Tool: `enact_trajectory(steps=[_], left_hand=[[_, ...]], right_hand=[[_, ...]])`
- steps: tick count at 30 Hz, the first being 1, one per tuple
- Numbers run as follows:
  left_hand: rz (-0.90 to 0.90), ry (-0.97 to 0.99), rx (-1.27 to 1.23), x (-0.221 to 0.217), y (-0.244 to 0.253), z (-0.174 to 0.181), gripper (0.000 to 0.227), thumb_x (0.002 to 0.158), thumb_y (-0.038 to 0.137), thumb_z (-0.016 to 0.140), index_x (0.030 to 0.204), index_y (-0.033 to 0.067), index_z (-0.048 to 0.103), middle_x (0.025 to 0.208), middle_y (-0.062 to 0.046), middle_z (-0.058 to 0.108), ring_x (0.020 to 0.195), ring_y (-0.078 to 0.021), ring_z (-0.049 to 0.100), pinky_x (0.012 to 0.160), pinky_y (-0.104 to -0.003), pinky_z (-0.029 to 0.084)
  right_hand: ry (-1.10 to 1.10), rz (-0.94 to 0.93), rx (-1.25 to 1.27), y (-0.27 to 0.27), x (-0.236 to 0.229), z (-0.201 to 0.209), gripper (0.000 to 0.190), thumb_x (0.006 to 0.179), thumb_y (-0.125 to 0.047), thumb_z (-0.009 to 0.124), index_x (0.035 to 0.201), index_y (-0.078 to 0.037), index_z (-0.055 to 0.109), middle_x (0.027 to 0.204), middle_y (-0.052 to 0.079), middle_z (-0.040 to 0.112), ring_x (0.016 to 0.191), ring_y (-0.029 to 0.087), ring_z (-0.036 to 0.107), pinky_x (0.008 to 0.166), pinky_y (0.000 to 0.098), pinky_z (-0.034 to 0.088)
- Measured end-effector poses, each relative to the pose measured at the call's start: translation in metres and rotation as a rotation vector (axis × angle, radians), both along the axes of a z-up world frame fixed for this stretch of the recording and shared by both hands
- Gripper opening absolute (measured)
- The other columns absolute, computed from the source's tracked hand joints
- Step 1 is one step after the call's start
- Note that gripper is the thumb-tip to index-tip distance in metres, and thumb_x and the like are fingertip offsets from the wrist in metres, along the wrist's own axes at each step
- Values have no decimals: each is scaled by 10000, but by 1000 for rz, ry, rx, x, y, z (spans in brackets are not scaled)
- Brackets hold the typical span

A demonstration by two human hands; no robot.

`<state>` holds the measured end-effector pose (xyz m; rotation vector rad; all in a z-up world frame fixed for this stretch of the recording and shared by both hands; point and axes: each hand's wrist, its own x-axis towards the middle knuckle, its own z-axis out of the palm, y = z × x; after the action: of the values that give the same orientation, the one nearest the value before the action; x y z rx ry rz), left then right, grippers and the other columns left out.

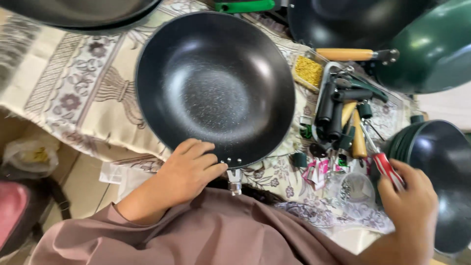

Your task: Attaching handles to woks using a screwdriver and screws

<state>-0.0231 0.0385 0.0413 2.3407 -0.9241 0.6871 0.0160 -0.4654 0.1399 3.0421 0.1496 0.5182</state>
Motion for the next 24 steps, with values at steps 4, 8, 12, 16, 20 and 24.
enact_trajectory(steps=[4, 8, 12, 16, 20, 24], left_hand=[[116, 67, -1, -12, 32, -7, 292, 902, 69, 533, 1050, 218, 737, 1033, 25, 682, 1211, -334, 599, 1087, -523, 375], [352, 34, 75, -20, 74, -11, 336, 785, 85, 667, 1043, 282, 753, 1226, -40, 669, 1295, -350, 564, 1115, -531, 355], [644, -3, 115, -34, 96, 12, 331, 835, 26, 662, 1101, 195, 765, 1250, -51, 679, 1247, -322, 604, 1061, -490, 438], [636, -85, 123, -36, 83, 41, 124, 1011, 185, 634, 1040, 133, 743, 1069, -114, 719, 1010, -295, 705, 917, -475, 550], [673, -110, 238, -29, 66, 26, 330, 978, 421, 638, 1130, 146, 740, 1078, -60, 722, 1076, -260, 678, 1031, -466, 451], [681, -5, 289, -17, 50, 4, 409, 996, 505, 567, 1107, 160, 757, 965, -66, 729, 1033, -267, 697, 1053, -518, 402]], right_hand=[[43, 49, 253, 47, -40, 15, 385, 978, -38, 700, 1357, -8, 764, 1189, 133, 713, 1050, 273, 650, 951, 371, 476], [161, 251, 620, 67, -48, -4, 336, 943, 0, 688, 1265, 98, 678, 1190, 215, 682, 1051, 247, 632, 966, 312, 467], [205, 407, 756, 103, -37, -24, 367, 874, -33, 710, 1229, 57, 681, 1202, 207, 675, 1073, 256, 651, 1019, 326, 475], [294, 567, 732, 140, -10, -27, 368, 875, -98, 684, 1216, 37, 682, 1106, 183, 697, 966, 258, 673, 897, 344, 519], [200, 720, 633, 177, 25, -47, 324, 837, -85, 724, 1155, -26, 741, 998, 141, 701, 865, 291, 689, 807, 363, 544], [71, 874, 647, 208, 52, -59, 303, 825, -11, 752, 1126, -38, 771, 926, 146, 683, 766, 342, 684, 730, 396, 562]])
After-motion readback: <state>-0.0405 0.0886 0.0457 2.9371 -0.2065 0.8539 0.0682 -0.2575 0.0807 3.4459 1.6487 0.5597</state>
